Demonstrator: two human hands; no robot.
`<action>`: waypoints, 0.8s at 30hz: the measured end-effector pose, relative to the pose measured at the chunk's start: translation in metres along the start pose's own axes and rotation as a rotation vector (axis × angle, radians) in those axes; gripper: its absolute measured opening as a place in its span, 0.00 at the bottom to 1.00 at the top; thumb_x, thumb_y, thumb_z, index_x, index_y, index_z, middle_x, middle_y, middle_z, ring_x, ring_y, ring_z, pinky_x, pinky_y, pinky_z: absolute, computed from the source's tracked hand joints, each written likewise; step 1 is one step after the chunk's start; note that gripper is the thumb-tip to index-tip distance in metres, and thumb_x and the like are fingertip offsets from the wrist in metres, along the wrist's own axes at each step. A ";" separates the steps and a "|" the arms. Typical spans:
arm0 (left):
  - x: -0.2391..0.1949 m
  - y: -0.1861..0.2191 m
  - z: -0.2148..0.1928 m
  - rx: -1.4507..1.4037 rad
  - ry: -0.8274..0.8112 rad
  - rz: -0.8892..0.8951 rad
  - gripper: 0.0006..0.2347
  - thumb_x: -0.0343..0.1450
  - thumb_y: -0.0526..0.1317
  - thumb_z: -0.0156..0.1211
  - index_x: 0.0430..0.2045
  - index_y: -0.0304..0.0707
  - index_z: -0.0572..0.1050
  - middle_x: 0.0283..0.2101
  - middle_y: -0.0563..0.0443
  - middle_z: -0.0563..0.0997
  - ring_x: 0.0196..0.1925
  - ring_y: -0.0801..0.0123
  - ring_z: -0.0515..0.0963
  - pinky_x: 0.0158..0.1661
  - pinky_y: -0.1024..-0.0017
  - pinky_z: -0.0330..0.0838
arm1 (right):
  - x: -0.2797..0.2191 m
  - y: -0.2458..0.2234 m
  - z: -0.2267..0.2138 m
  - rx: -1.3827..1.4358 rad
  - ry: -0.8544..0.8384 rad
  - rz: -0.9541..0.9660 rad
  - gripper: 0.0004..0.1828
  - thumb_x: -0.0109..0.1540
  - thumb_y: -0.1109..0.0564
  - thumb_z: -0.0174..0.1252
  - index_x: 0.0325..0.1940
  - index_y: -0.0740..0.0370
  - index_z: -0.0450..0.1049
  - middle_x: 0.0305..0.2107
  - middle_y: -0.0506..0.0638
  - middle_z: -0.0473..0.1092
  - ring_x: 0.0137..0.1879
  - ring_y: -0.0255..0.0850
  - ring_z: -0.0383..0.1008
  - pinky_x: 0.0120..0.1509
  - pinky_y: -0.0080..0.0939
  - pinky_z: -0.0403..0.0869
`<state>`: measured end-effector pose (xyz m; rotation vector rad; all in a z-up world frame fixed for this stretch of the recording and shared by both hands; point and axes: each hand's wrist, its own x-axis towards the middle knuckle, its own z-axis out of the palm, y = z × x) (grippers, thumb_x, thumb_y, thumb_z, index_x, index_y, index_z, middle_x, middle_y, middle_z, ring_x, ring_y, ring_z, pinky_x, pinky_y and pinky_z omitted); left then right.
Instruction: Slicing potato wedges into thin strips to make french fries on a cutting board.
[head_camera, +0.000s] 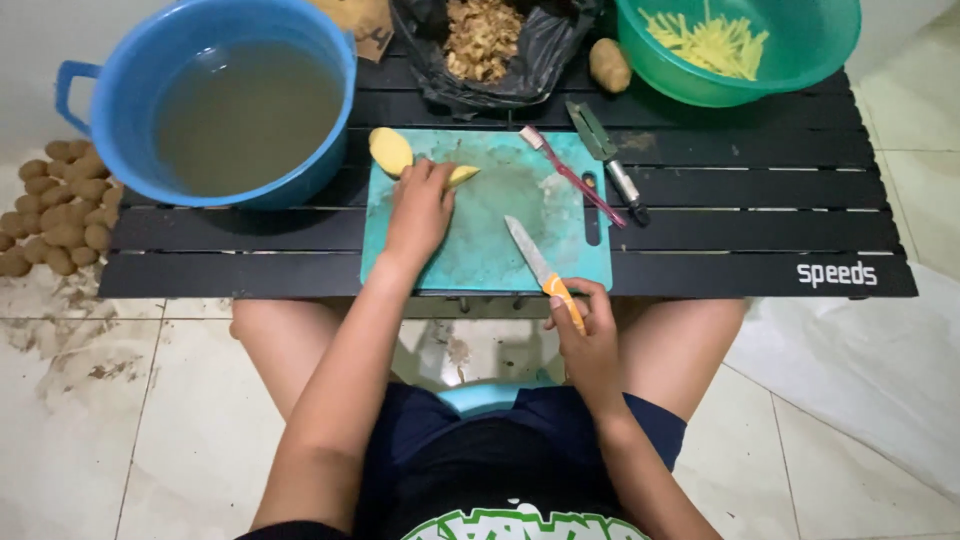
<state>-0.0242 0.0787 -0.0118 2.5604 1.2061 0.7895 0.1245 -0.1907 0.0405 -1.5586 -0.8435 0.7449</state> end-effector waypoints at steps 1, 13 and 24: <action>0.001 -0.001 0.005 -0.050 0.041 0.001 0.14 0.70 0.37 0.65 0.50 0.40 0.77 0.44 0.45 0.76 0.48 0.47 0.77 0.48 0.51 0.71 | -0.002 -0.002 0.000 -0.008 0.011 0.009 0.15 0.68 0.54 0.55 0.58 0.60 0.68 0.19 0.49 0.73 0.20 0.29 0.61 0.27 0.30 0.62; -0.060 0.093 -0.034 -0.384 -0.155 -0.256 0.17 0.69 0.38 0.65 0.48 0.29 0.72 0.38 0.39 0.72 0.38 0.41 0.82 0.37 0.52 0.78 | 0.004 0.000 0.006 -0.012 -0.070 0.045 0.15 0.70 0.57 0.49 0.60 0.61 0.64 0.23 0.51 0.72 0.18 0.31 0.61 0.25 0.31 0.61; -0.072 0.060 -0.027 -0.146 -0.170 0.071 0.16 0.71 0.47 0.67 0.50 0.45 0.77 0.44 0.53 0.77 0.47 0.54 0.77 0.45 0.59 0.64 | 0.009 -0.016 0.022 -0.162 -0.243 0.059 0.20 0.71 0.56 0.45 0.67 0.63 0.61 0.22 0.50 0.70 0.18 0.37 0.66 0.27 0.35 0.67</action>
